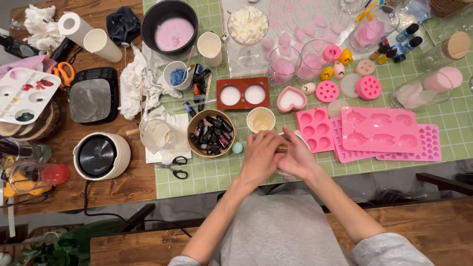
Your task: Placing decorative wax pieces into a jar and onto a candle.
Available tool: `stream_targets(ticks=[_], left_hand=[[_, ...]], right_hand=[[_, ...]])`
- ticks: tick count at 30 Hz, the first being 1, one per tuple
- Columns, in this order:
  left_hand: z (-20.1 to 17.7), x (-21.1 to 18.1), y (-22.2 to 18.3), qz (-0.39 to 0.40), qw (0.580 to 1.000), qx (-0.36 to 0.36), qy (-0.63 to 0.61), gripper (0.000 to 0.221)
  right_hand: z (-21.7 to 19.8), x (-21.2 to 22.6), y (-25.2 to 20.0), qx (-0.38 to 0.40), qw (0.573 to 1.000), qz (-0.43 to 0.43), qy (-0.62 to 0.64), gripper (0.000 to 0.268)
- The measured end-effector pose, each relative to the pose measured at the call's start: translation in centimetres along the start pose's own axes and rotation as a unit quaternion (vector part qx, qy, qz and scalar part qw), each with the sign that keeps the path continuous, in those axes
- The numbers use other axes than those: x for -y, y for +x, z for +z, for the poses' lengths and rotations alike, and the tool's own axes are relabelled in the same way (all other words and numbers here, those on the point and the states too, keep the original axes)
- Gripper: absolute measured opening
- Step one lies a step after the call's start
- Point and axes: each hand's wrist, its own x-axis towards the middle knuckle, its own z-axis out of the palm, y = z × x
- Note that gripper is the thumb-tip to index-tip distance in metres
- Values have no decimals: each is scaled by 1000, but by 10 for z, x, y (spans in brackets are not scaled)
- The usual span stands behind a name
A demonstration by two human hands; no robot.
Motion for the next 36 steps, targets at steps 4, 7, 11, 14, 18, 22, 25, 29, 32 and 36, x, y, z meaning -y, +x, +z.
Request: stream_targets(ticks=[4,7,11,14,18,22,25,29,32,36], left_hand=[[-6,40,-15,-45,995,-42,-79,32],[-1,80,-37,-129,980,-81,-130,29],[43,142,-76,-301,871,-66,-382,28],[68,164,-88,-291,856,-118,-410,27],[54,137,-69,-365,863,-140,-320,30],[43,117,-43,-352,926,-65,-122,33],[51,122,-32,-227,971,-60,39,31],[61,138,-25,-172,974,-7,146,23],[56,142,-24,-144,973,10,182,20],[37,125,-29,-84,982,7,169,25]], right_hand=[[-50,-31,42,197,974,38,106,44],[-35,-59,57,146,984,34,92,47],[-39,-91,84,4,1000,20,11,29],[-79,-111,122,-24,1000,1,-14,28],[-135,-131,166,-52,997,-59,-28,29],[-98,-124,150,-108,990,-94,-11,31],[-108,-121,158,-134,986,-98,27,33],[-153,-131,191,-160,974,-156,37,28],[-147,-133,189,-176,971,-159,26,24],[-123,-131,164,-151,976,-158,-14,18]])
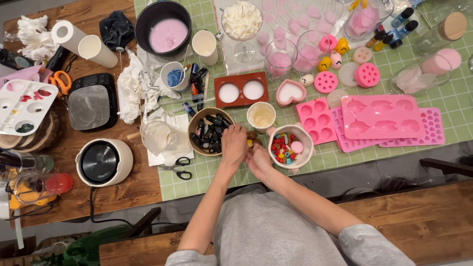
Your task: Placing decorative wax pieces into a jar and onto a candle.
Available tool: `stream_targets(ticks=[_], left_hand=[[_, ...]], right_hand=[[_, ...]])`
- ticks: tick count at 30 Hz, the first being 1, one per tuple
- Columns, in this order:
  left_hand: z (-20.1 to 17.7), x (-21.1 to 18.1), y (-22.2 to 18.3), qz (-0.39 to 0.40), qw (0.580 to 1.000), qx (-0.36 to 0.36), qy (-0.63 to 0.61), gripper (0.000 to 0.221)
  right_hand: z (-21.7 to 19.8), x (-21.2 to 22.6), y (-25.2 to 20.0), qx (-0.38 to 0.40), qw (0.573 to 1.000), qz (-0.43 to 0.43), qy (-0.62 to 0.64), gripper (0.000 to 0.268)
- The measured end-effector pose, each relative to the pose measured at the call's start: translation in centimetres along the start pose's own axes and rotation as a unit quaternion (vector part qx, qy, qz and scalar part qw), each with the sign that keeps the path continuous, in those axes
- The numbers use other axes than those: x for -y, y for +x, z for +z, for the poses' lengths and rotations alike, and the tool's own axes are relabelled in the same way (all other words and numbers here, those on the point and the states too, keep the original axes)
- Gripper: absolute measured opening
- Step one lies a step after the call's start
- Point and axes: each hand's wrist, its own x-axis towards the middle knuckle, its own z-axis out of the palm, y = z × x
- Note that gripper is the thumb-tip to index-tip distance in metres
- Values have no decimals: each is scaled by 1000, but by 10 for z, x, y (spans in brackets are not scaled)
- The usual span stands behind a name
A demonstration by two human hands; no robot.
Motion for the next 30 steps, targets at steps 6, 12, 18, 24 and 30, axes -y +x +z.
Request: stream_targets(ticks=[6,12,18,24,30], left_hand=[[-47,-54,-6,-28,990,-30,-138,11],[7,-92,6,92,993,-43,-53,18],[84,-109,14,140,978,58,142,7],[154,-111,23,73,984,122,104,5],[127,-111,22,49,977,173,118,6]], right_hand=[[-3,30,-77,115,978,17,-174,27],[-4,213,-179,233,758,93,-603,36],[-51,255,-149,186,775,-61,-601,28],[-35,278,-138,149,816,-85,-553,26],[-32,301,-108,143,846,-52,-511,26]])
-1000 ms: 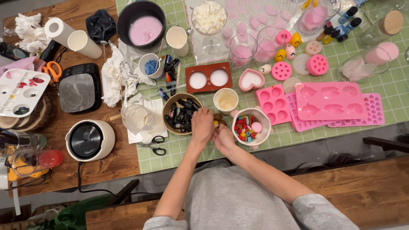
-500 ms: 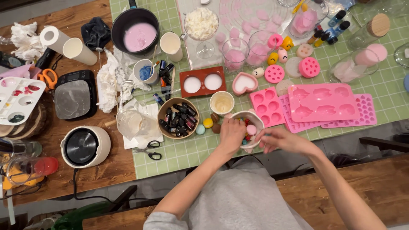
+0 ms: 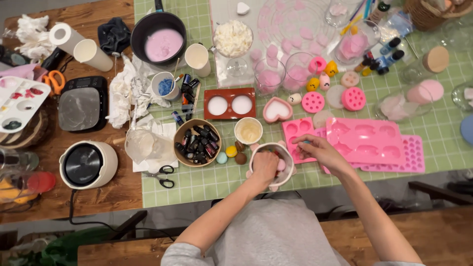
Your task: Placing decorative wax pieces into a jar and onto a candle.
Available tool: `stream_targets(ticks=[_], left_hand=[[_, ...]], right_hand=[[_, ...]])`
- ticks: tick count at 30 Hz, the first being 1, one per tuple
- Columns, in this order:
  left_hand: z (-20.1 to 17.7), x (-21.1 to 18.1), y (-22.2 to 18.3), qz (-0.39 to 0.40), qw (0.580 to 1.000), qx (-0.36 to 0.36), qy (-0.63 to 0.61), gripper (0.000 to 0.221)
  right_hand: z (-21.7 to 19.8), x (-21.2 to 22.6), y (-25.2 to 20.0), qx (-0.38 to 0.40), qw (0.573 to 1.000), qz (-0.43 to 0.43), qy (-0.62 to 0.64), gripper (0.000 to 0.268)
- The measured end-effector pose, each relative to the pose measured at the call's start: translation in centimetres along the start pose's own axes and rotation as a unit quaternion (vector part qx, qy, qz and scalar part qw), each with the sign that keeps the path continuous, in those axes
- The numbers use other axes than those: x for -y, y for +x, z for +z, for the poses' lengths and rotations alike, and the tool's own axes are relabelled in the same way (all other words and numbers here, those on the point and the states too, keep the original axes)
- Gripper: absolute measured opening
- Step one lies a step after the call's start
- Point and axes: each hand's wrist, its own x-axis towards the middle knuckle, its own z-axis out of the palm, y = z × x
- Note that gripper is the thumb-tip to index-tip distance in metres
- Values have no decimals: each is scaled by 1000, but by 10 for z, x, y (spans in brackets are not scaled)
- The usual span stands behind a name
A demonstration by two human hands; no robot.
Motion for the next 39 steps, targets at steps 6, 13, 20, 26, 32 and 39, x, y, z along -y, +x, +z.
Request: stream_targets(ticks=[6,13,20,26,32,39], left_hand=[[1,-2,1,-39,996,-73,-24,10],[0,-14,2,-158,981,-97,-49,16],[-17,-11,-9,-120,985,-100,-69,19],[-93,27,-27,-159,892,-72,-417,11],[-169,141,-4,-160,552,-40,-817,22],[-236,284,125,-171,714,-198,-649,21]], right_hand=[[3,3,36,34,999,-28,-22,24],[-4,-8,63,88,990,7,-107,20],[-6,-17,69,107,982,2,-157,26],[7,-27,69,82,981,-21,-172,39],[12,-44,71,13,975,-63,-213,45],[16,-47,75,-26,963,-22,-268,49]])
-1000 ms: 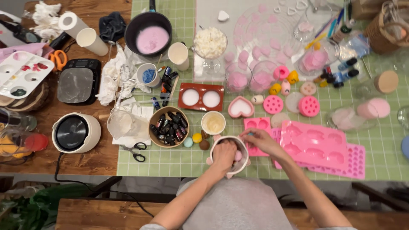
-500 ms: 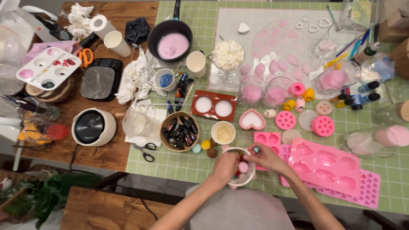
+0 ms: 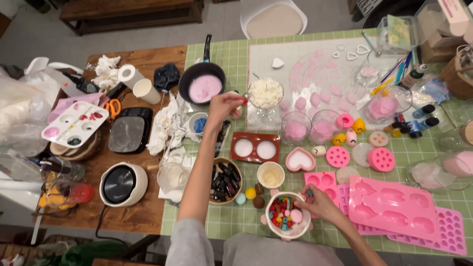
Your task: Placing decorative wax pieces into a jar and onto a candle.
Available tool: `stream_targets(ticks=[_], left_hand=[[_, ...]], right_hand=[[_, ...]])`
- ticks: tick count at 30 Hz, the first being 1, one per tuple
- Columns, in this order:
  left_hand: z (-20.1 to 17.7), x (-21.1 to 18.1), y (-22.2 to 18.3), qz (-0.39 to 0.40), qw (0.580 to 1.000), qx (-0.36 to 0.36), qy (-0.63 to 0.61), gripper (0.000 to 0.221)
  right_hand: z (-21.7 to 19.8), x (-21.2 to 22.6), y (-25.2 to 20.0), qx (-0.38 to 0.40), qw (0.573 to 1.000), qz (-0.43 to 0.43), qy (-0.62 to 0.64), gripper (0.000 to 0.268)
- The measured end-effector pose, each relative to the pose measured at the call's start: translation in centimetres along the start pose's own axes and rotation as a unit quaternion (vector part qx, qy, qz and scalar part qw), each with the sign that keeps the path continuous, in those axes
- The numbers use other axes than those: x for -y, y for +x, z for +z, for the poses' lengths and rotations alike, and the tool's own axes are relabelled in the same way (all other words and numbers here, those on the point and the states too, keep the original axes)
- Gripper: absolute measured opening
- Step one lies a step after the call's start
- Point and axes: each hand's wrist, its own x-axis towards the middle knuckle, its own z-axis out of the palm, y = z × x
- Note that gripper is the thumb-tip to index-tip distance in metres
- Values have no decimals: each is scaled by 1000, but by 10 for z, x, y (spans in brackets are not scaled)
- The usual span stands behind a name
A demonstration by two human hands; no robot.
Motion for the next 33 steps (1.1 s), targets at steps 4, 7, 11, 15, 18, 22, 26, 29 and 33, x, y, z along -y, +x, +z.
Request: stream_targets(ticks=[4,7,11,15,18,22,26,29,33], left_hand=[[10,-23,50,12,996,-6,91,17],[22,-28,74,17,983,-17,184,14],[38,-22,101,90,938,-18,334,12],[54,-14,111,174,863,-26,474,10],[59,-7,115,158,854,-20,495,10],[57,-13,108,153,856,-18,493,10],[55,-37,95,171,860,-37,480,15],[55,-48,85,164,856,-40,489,15],[60,-36,90,141,858,-31,493,10]], right_hand=[[2,-7,5,-14,1000,-7,4,51],[3,-7,4,-12,1000,-4,14,51],[0,3,1,-4,999,17,30,49],[-2,8,-2,3,998,14,54,47],[-2,9,-2,7,998,2,63,45],[-4,13,-4,10,999,11,50,45],[-4,13,-4,12,998,8,65,44],[-5,14,-4,13,998,0,64,43],[-7,14,-3,18,998,2,60,44]])
